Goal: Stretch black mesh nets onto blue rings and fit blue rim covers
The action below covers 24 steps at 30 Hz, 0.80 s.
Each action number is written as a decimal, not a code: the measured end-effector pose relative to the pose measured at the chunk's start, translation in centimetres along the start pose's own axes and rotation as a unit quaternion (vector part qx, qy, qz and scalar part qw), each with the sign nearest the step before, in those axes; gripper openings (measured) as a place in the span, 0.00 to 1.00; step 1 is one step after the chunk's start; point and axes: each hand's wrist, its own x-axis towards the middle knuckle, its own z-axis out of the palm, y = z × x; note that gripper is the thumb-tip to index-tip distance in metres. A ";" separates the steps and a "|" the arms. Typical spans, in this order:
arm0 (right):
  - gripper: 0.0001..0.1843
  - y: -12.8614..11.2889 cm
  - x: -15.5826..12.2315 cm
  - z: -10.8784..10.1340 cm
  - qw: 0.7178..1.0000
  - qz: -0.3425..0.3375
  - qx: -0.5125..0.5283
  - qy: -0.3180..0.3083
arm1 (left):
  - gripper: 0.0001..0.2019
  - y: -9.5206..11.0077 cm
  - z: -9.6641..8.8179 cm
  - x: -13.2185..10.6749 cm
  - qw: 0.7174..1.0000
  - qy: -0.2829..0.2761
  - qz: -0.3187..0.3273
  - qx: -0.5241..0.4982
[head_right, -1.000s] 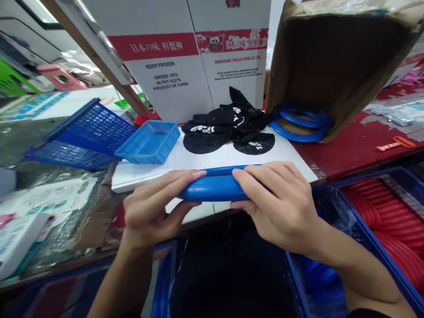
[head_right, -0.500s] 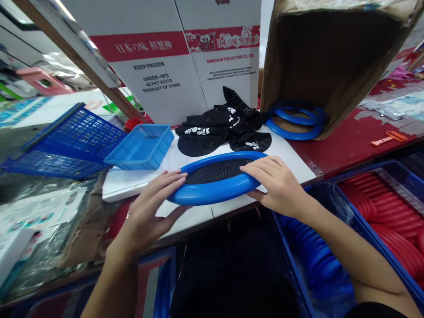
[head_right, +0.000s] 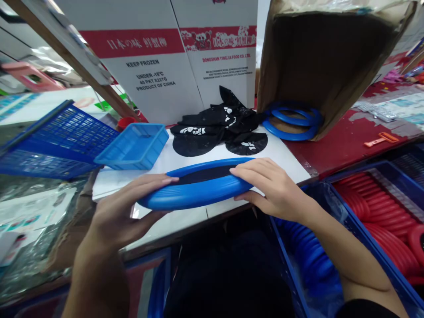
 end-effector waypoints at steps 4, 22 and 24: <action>0.26 -0.5 0.4 1.0 0.999 -0.027 -0.013 0.018 | 0.28 2.3 -0.3 1.1 0.997 -0.016 0.032 0.066; 0.17 -3.9 2.4 0.8 0.993 -0.056 -0.099 -0.007 | 0.23 3.6 1.4 3.0 0.997 0.002 0.072 0.038; 0.18 -3.8 2.2 0.9 0.992 -0.057 -0.111 0.003 | 0.23 3.5 1.3 2.9 0.996 0.011 0.060 0.060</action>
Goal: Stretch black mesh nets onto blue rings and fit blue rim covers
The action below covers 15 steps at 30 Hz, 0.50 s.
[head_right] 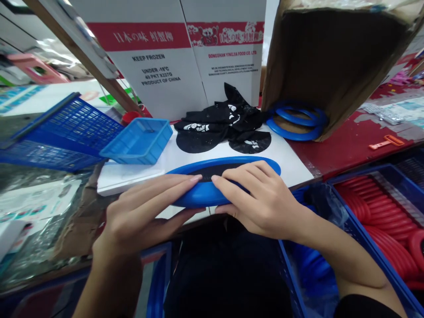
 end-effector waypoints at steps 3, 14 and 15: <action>0.19 -0.1 0.1 0.1 1.000 -0.006 -0.020 -0.008 | 0.21 -0.2 0.2 0.0 1.000 0.007 0.013 0.006; 0.18 -1.3 -0.1 1.2 0.996 0.026 -0.074 0.045 | 0.20 0.6 1.7 0.5 0.998 0.058 0.009 0.032; 0.19 -1.3 -0.3 1.4 0.996 0.028 -0.073 0.051 | 0.20 0.7 1.8 0.5 0.997 0.063 0.009 0.038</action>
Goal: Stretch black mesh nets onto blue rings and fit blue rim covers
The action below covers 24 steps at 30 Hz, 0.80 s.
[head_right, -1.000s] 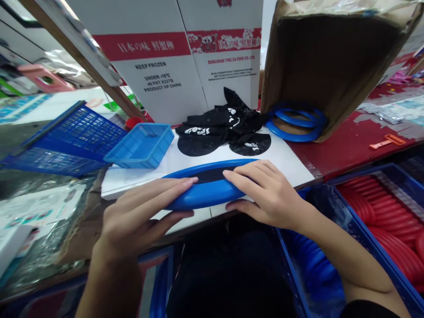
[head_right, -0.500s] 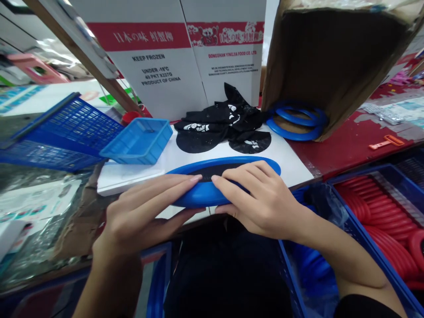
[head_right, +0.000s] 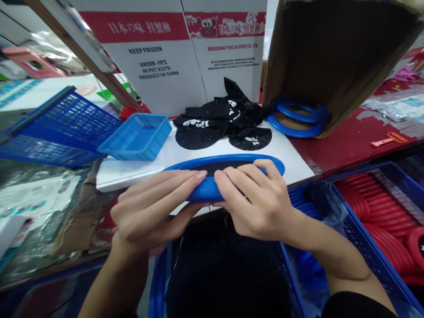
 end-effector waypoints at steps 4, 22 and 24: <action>0.18 0.3 0.1 0.5 1.000 -0.009 0.011 0.012 | 0.21 0.2 0.2 0.1 1.000 0.006 0.004 0.014; 0.21 4.9 -2.7 -0.5 0.994 0.035 0.097 -0.031 | 0.27 -4.1 -1.4 -2.1 0.991 -0.080 -0.040 -0.100; 0.22 4.3 -2.3 -0.4 0.995 0.016 0.094 -0.035 | 0.25 -2.4 -1.2 -0.8 0.994 -0.098 -0.001 -0.052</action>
